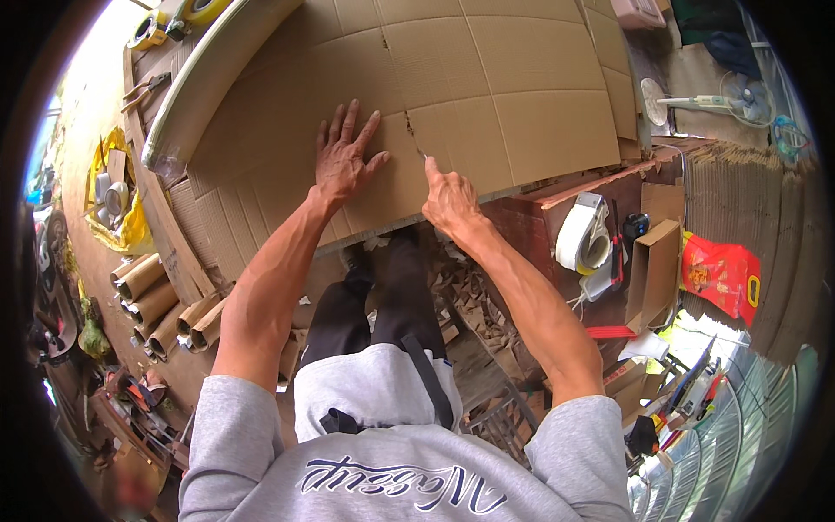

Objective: The person cuts a large sheet of cardboard with a utility knife, wraps a cardboard tube with a cut piece, and secures it with a tape dispenser. The person then folds and tapes the cardboard into a box shape.

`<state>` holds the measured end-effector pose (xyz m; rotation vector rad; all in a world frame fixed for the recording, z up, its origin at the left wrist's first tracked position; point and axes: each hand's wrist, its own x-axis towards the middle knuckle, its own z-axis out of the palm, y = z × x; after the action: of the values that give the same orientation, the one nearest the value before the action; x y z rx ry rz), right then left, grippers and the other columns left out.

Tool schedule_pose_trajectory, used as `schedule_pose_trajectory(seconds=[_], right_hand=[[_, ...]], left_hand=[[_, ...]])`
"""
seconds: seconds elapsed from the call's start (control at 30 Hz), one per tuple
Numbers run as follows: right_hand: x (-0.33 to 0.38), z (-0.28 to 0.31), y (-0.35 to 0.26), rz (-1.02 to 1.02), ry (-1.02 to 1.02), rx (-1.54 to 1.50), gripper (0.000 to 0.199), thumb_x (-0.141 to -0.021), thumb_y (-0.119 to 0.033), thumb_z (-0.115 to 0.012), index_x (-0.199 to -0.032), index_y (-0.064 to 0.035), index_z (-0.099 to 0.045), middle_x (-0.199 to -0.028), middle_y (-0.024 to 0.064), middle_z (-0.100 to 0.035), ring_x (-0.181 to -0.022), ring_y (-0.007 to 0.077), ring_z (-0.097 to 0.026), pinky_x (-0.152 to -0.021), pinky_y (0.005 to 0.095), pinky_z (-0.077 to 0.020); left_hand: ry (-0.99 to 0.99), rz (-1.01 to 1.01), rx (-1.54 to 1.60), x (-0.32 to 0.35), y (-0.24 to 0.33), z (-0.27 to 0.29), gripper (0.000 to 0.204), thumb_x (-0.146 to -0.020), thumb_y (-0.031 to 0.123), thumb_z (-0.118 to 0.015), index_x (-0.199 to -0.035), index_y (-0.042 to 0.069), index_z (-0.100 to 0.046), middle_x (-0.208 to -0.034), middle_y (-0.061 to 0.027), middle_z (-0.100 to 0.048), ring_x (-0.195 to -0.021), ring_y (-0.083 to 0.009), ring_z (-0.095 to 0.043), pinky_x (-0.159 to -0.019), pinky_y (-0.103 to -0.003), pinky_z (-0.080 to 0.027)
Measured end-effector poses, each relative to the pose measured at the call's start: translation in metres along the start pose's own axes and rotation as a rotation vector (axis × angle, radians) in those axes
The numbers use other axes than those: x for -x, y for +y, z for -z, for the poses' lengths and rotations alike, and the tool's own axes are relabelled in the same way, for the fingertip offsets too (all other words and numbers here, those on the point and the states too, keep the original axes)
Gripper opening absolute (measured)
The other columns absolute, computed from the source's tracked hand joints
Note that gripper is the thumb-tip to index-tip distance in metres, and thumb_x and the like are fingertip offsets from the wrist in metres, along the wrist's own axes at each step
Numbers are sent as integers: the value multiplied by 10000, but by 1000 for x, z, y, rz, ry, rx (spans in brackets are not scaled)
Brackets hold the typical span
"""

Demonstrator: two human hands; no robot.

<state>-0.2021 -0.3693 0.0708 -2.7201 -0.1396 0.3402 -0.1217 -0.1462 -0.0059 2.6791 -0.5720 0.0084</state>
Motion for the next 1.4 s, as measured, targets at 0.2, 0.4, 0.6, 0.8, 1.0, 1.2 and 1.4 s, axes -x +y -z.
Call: schedule_pose_trajectory(seconds=[0.2,0.4,0.6,0.8,1.0,1.2,1.4], right_hand=[[13,5,-6,-91,-131,12,493,-828,17,-546,-1317,83,-560,-804,356,-648,-777,515,-667,-721,554,-548],[30,4,-3,-80,-130,15,560,-800,11,-552,-1354,90,-531,-807,356,-652,-809,520,-673,-752,558,-555],[38,9,-6,-112,-201,19,653,-763,-5,-581,-1400,108,-493,-791,334,-673,-813,485,-705,-747,539,-576],[49,-4,-2,-118,-157,57,594,-797,1,-549,-1385,83,-520,-783,340,-660,-780,513,-682,-739,555,-569],[55,-6,-4,-143,-194,89,674,-764,-5,-586,-1426,70,-486,-774,312,-677,-771,490,-696,-737,549,-573],[55,1,-12,-154,-231,93,657,-774,-20,-591,-1409,110,-487,-805,310,-694,-798,464,-719,-745,518,-598],[84,13,-12,-143,-501,146,564,-794,-73,-618,-1336,69,-564,-914,289,-719,-895,440,-724,-803,511,-591]], left_hand=[[17,-10,-8,0,-2,-3,732,-930,582,-612,-1568,275,-425,-1710,-90,-192,-1571,-333,-156,-1257,-555,-123],[11,-14,-18,1,-1,-1,744,-935,577,-615,-1579,270,-406,-1707,-104,-194,-1564,-351,-169,-1253,-553,-136],[3,-13,-15,0,-1,-2,739,-934,573,-618,-1575,268,-414,-1708,-102,-189,-1567,-347,-159,-1253,-554,-134],[3,-12,-12,0,-1,-1,743,-935,565,-625,-1580,271,-405,-1708,-102,-187,-1570,-345,-144,-1257,-551,-119],[-11,-15,-12,-2,0,2,745,-938,572,-617,-1586,278,-394,-1710,-102,-182,-1570,-344,-146,-1262,-544,-109],[-20,-15,14,-2,-2,1,747,-940,577,-610,-1589,279,-390,-1716,-100,-167,-1571,-347,-145,-1257,-554,-107],[-41,-21,23,3,0,5,745,-934,557,-614,-1582,258,-401,-1711,-118,-177,-1569,-362,-148,-1245,-586,-119]])
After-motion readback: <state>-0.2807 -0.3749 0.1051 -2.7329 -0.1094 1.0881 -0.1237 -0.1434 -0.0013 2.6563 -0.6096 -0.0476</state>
